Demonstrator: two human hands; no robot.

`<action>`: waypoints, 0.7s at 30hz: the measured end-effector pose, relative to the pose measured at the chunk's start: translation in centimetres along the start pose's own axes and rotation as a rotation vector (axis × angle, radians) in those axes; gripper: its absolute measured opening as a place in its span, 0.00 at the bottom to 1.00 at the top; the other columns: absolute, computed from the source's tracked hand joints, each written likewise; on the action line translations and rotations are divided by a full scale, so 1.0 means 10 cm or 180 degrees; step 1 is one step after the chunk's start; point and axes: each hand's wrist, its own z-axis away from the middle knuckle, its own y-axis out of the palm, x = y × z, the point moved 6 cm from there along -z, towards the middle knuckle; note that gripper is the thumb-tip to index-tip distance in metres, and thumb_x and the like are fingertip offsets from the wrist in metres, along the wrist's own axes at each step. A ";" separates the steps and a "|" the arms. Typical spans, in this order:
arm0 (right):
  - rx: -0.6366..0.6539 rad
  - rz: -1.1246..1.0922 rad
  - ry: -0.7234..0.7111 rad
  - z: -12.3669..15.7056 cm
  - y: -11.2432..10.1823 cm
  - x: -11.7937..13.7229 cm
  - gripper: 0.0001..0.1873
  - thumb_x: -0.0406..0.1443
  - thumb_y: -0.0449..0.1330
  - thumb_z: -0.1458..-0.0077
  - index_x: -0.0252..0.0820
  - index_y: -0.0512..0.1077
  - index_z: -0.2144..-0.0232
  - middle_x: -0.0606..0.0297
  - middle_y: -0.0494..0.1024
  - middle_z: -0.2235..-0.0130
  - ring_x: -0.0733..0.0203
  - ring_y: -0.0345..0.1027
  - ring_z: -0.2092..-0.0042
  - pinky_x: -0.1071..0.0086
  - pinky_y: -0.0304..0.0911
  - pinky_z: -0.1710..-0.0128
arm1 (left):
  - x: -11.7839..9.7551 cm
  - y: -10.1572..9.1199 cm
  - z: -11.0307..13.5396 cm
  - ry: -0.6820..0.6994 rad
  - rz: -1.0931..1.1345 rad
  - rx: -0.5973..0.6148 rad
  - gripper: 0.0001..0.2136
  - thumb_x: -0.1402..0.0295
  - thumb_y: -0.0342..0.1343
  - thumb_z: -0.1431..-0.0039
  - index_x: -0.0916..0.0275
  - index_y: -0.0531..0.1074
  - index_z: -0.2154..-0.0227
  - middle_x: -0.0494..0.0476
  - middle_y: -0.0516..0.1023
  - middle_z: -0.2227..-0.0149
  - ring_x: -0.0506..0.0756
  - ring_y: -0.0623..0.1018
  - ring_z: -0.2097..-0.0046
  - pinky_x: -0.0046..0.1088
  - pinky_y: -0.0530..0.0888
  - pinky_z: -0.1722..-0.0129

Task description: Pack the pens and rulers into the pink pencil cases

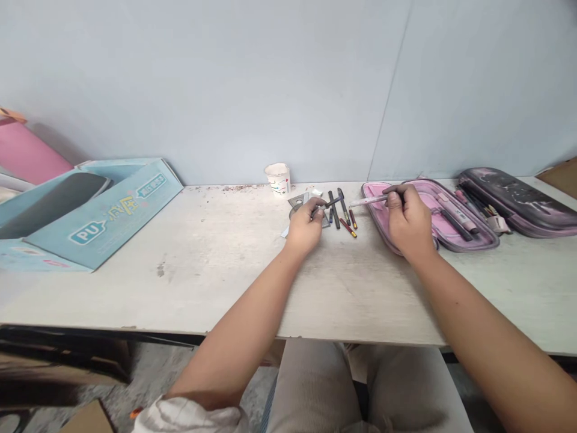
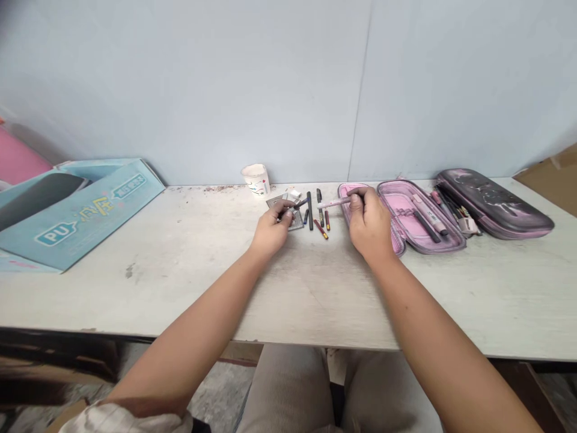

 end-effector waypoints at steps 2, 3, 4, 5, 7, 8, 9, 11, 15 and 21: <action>-0.0026 -0.0090 0.0082 0.00 0.00 -0.02 0.11 0.38 0.46 0.42 0.43 0.66 0.63 0.61 0.73 0.66 0.57 0.66 0.63 0.63 0.59 0.63 | -0.04 0.02 0.02 0.0077 -0.0247 0.0083 0.11 0.73 0.46 0.45 0.59 0.69 0.61 0.52 0.73 0.70 0.51 0.71 0.66 0.29 0.67 0.62; -0.0017 -0.0117 0.0099 0.01 0.00 -0.02 0.10 0.38 0.46 0.42 0.43 0.66 0.63 0.62 0.73 0.66 0.57 0.66 0.63 0.64 0.59 0.63 | -0.06 0.02 0.03 0.0104 -0.0342 0.0119 0.12 0.73 0.46 0.46 0.58 0.70 0.61 0.52 0.73 0.69 0.52 0.71 0.65 0.30 0.67 0.61; -0.0002 -0.0138 0.0111 0.01 0.02 -0.02 0.10 0.38 0.46 0.42 0.43 0.66 0.63 0.62 0.73 0.66 0.57 0.66 0.63 0.64 0.59 0.63 | -0.07 0.03 0.03 0.0132 -0.0418 0.0162 0.12 0.73 0.46 0.46 0.58 0.70 0.61 0.52 0.73 0.69 0.52 0.72 0.65 0.30 0.67 0.61; 0.0023 -0.0154 0.0112 0.01 0.03 -0.01 0.10 0.38 0.46 0.42 0.43 0.66 0.63 0.62 0.73 0.66 0.57 0.66 0.63 0.64 0.59 0.63 | -0.09 0.04 0.04 0.0163 -0.0478 0.0208 0.12 0.73 0.46 0.45 0.58 0.70 0.61 0.52 0.73 0.69 0.53 0.72 0.64 0.30 0.67 0.61; 0.0111 -0.0186 0.0051 0.01 0.06 0.01 0.10 0.37 0.47 0.43 0.43 0.66 0.63 0.61 0.73 0.65 0.57 0.66 0.62 0.64 0.59 0.62 | -0.13 0.06 0.06 0.0230 -0.0553 0.0320 0.11 0.73 0.46 0.45 0.58 0.70 0.61 0.52 0.73 0.70 0.53 0.72 0.65 0.30 0.67 0.61; 0.0192 -0.0208 -0.0025 0.01 0.08 0.03 0.09 0.36 0.47 0.43 0.43 0.66 0.63 0.61 0.73 0.64 0.57 0.66 0.61 0.64 0.59 0.61 | -0.15 0.08 0.07 0.0264 -0.0569 0.0397 0.11 0.73 0.46 0.45 0.58 0.70 0.62 0.52 0.73 0.70 0.53 0.72 0.65 0.30 0.67 0.61; 0.0298 -0.0231 -0.0126 0.01 0.10 0.06 0.09 0.35 0.47 0.44 0.43 0.66 0.64 0.61 0.73 0.63 0.57 0.66 0.61 0.64 0.59 0.61 | -0.17 0.10 0.08 0.0294 -0.0569 0.0476 0.11 0.73 0.46 0.45 0.59 0.70 0.62 0.52 0.73 0.71 0.53 0.72 0.65 0.30 0.67 0.61; 0.0551 -0.0255 -0.0295 0.01 0.14 0.11 0.09 0.35 0.48 0.44 0.44 0.67 0.65 0.61 0.74 0.63 0.58 0.66 0.60 0.65 0.58 0.61 | -0.19 0.13 0.11 0.0339 -0.0502 0.0619 0.10 0.73 0.47 0.45 0.59 0.69 0.61 0.51 0.73 0.71 0.52 0.72 0.67 0.29 0.67 0.61; 0.0844 0.0026 0.0067 0.03 0.18 0.05 0.13 0.42 0.48 0.43 0.44 0.67 0.73 0.65 0.71 0.75 0.60 0.63 0.72 0.68 0.54 0.70 | -0.22 0.17 0.13 0.0416 -0.0316 0.0726 0.11 0.73 0.47 0.44 0.59 0.66 0.59 0.50 0.73 0.71 0.50 0.72 0.67 0.28 0.67 0.62; 0.0929 -0.0272 0.0165 0.01 0.20 -0.02 0.13 0.44 0.49 0.43 0.43 0.67 0.70 0.66 0.72 0.73 0.63 0.62 0.72 0.69 0.54 0.72 | -0.26 0.20 0.13 0.0503 -0.0339 0.0779 0.08 0.72 0.46 0.44 0.60 0.66 0.61 0.51 0.73 0.70 0.50 0.72 0.67 0.28 0.67 0.62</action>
